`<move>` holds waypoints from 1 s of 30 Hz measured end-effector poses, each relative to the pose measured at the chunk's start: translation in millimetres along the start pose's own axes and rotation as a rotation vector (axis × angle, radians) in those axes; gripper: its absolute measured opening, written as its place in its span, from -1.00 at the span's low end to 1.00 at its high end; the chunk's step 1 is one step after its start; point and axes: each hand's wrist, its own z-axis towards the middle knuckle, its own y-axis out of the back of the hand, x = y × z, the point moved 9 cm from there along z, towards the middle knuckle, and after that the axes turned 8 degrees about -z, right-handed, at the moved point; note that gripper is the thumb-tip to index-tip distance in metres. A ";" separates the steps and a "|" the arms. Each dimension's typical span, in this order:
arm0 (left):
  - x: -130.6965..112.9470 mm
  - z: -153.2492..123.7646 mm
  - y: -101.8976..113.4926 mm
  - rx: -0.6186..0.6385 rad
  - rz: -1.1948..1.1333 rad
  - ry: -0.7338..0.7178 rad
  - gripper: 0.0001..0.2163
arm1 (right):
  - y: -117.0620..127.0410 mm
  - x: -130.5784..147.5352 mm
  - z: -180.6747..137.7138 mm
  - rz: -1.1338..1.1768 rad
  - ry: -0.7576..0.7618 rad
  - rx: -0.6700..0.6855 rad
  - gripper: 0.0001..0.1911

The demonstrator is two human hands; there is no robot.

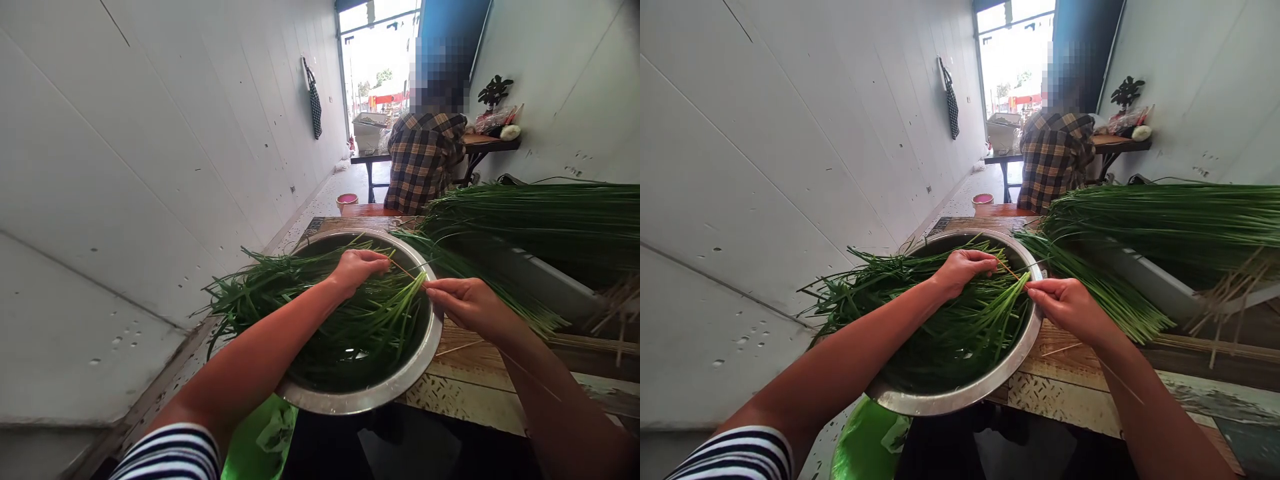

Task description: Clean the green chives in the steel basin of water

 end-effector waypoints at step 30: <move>4.7 3.1 4.1 -0.014 -0.094 0.040 -0.73 | -3.3 -5.0 0.8 -0.001 -0.022 0.029 -0.49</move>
